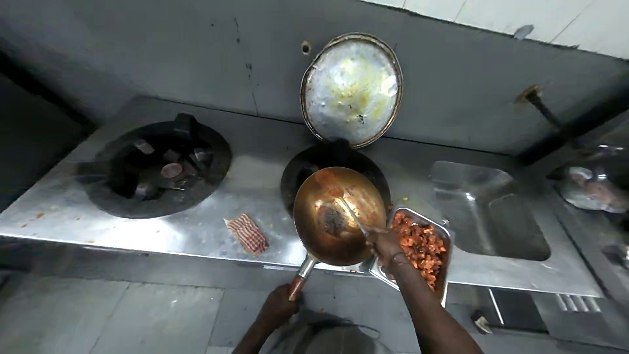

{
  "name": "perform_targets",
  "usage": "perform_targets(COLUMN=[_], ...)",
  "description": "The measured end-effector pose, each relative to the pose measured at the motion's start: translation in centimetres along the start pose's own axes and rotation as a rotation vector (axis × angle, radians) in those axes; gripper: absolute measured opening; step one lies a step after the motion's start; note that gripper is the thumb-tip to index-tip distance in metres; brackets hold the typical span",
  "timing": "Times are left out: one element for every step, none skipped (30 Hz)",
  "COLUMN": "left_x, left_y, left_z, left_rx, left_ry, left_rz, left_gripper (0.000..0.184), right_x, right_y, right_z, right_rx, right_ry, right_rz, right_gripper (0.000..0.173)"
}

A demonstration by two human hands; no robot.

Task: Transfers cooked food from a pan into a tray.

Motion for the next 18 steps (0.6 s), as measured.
perform_targets(left_x=[-0.1, -0.1, -0.2, -0.2, -0.2, -0.2, 0.0, 0.2, 0.3, 0.2, 0.2, 0.2, 0.3, 0.3, 0.3, 0.2, 0.2, 0.1], left_y=[0.0, 0.0, 0.0, -0.1, -0.1, 0.0, 0.1, 0.3, 0.3, 0.4, 0.4, 0.3, 0.3, 0.3, 0.3, 0.3, 0.2, 0.2], left_z=[0.0, 0.0, 0.0, 0.1, 0.1, 0.2, 0.4, 0.5, 0.5, 0.5, 0.5, 0.6, 0.6, 0.6, 0.7, 0.7, 0.8, 0.7], left_rx=[-0.005, -0.008, -0.006, 0.001, 0.01, 0.01, 0.007, 0.0, -0.004, -0.011, -0.016, -0.018, -0.022, -0.03, -0.042, -0.056, -0.074, -0.092], left_ry=[0.003, 0.001, -0.002, -0.008, -0.017, -0.021, -0.016, -0.004, 0.0, -0.002, -0.005, -0.009, -0.012, -0.019, -0.027, -0.03, -0.029, -0.025], left_rz=[-0.002, -0.005, -0.005, -0.006, -0.011, -0.02, -0.027, -0.031, -0.024, -0.017, -0.011, -0.014, -0.018, -0.02, -0.019, -0.019, -0.021, -0.02], left_gripper=[0.053, 0.053, 0.053, 0.054, 0.055, 0.055, 0.056, 0.057, 0.056, 0.055, 0.053, 0.051, 0.05, 0.049, 0.048, 0.046, 0.044, 0.042], right_x=[-0.8, -1.8, -2.9, -4.2, -5.9, -7.6, -9.4, -11.4, -13.5, -15.4, -16.5, -16.9, -16.8, -16.6, -16.5, -16.5, -16.6, -16.8], right_y=[-0.6, -1.4, -2.5, -3.7, -5.3, -7.1, -9.0, -10.9, -12.7, -14.1, -15.3, -16.4, -17.2, -17.8, -18.1, -18.3, -18.2, -18.0], right_z=[0.0, 0.1, 0.3, 0.4, 0.4, 0.2, -0.3, -1.0, -1.9, -3.2, -5.1, -7.4, -10.1, -12.6, -14.7, -16.2, -17.0, -17.2], right_rx=[0.047, 0.082, 0.102, 0.119, 0.125, 0.125, 0.114, 0.075, -0.019, -0.157, -0.294, -0.426, -0.55, -0.692, -0.83, -0.952, -1.003, -0.992], right_ry=[-0.01, -0.021, -0.034, -0.056, -0.091, -0.135, -0.197, -0.261, -0.331, -0.384, -0.411, -0.423, -0.411, -0.351, -0.214, -0.062, 0.028, 0.079], right_rz=[-0.011, -0.025, -0.048, -0.078, -0.114, -0.165, -0.235, -0.318, -0.419, -0.527, -0.633, -0.732, -0.799, -0.825, -0.808, -0.782, -0.777, -0.796], right_gripper=[0.03, 0.03, 0.029, 0.028, 0.027, 0.025, 0.024, 0.024, 0.024, 0.026, 0.026, 0.026, 0.027, 0.031, 0.035, 0.039, 0.04, 0.041])
Point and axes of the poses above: each hand's wrist, its own x-axis towards the middle knuckle, its own y-axis out of the palm, z = x × y, the point moved 1 cm from there along x, towards the middle knuckle, and after that the axes turned 2 degrees about z, right-handed, at the moved point
